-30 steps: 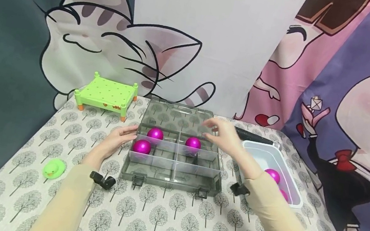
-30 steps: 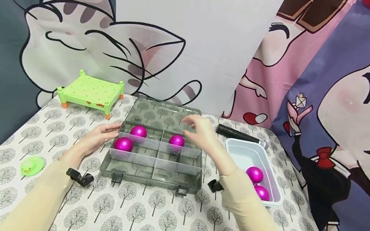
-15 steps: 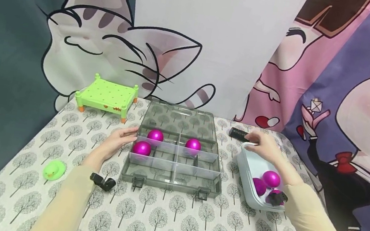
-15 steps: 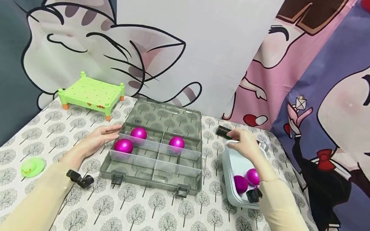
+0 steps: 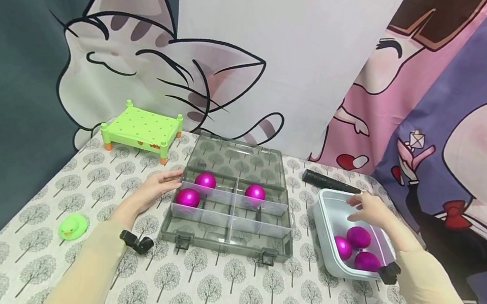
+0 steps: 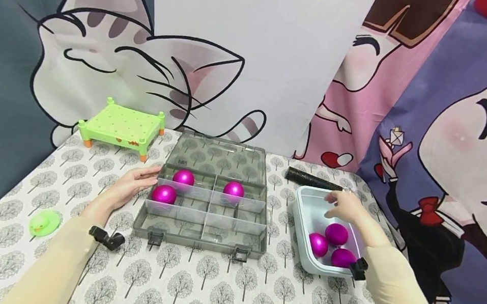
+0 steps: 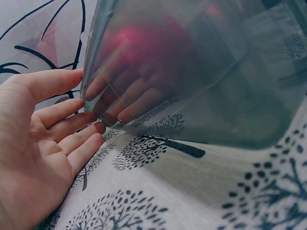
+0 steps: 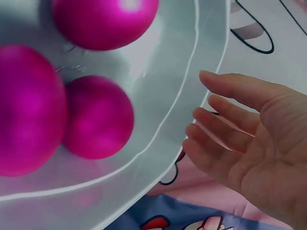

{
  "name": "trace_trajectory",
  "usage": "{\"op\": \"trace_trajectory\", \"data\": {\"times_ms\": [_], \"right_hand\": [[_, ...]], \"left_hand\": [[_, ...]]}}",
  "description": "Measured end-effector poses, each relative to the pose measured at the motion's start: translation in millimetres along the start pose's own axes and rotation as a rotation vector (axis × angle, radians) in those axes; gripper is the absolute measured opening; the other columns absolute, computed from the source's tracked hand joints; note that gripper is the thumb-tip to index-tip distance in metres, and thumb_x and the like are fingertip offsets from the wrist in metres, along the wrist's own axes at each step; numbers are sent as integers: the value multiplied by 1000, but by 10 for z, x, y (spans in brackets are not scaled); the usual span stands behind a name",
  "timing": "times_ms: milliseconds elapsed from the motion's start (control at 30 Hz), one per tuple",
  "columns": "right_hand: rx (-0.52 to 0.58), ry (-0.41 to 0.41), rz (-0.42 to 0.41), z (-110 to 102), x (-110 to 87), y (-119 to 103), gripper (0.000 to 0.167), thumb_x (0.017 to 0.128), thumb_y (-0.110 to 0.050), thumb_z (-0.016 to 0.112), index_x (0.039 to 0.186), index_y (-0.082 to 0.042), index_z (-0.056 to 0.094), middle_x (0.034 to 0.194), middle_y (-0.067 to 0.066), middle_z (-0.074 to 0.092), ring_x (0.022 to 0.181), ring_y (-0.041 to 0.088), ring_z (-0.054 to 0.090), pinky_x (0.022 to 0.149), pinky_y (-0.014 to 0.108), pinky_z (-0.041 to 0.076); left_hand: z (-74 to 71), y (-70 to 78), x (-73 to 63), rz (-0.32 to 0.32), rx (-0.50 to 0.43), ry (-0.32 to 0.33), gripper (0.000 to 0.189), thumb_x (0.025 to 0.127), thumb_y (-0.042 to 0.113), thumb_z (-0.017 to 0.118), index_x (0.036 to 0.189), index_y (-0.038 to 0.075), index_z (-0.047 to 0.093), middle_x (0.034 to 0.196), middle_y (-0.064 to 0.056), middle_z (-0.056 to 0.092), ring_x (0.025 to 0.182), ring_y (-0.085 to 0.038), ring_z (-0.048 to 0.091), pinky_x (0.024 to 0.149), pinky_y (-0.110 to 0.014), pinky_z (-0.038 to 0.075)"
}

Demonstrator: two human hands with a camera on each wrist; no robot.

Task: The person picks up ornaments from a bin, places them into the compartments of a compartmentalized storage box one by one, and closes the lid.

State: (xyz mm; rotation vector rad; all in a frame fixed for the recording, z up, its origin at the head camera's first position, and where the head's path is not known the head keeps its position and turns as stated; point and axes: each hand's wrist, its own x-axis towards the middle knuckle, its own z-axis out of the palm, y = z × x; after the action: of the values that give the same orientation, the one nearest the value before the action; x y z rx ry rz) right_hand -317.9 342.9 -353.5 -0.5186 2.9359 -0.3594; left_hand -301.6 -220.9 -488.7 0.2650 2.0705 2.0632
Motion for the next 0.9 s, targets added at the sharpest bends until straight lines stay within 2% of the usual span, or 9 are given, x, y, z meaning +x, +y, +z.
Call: {"op": "trace_trajectory", "data": {"times_ms": [233,433,700,900], "right_hand": [[-12,-104,27,38,-70,100,53,67,-13,80,109,15,61,101,30,68,96,48,64,80,50,57],[-9,-172,51,43,-91,95,56,66,-12,81,108,16,60,101,32,67,95,45,64,80,49,58],[42,-374,178,16,-108,20,65,69,-12,78,121,16,52,117,35,61,92,36,66,63,41,59],[85,-444,234,20,-118,-13,64,72,-7,73,125,18,48,121,39,55,97,35,63,68,46,59]], "left_hand": [[6,-5,11,4,7,3,63,96,10,55,149,-9,25,157,-26,25,145,-41,28,123,-45,19],[4,-17,7,6,9,3,63,96,11,55,149,-9,25,157,-26,24,145,-41,28,123,-46,19],[3,-33,8,3,8,8,63,96,10,56,149,-8,25,157,-26,24,145,-41,27,123,-47,19],[10,-24,1,-3,8,9,63,97,10,55,149,-8,25,157,-26,25,145,-42,27,123,-47,18]]}}
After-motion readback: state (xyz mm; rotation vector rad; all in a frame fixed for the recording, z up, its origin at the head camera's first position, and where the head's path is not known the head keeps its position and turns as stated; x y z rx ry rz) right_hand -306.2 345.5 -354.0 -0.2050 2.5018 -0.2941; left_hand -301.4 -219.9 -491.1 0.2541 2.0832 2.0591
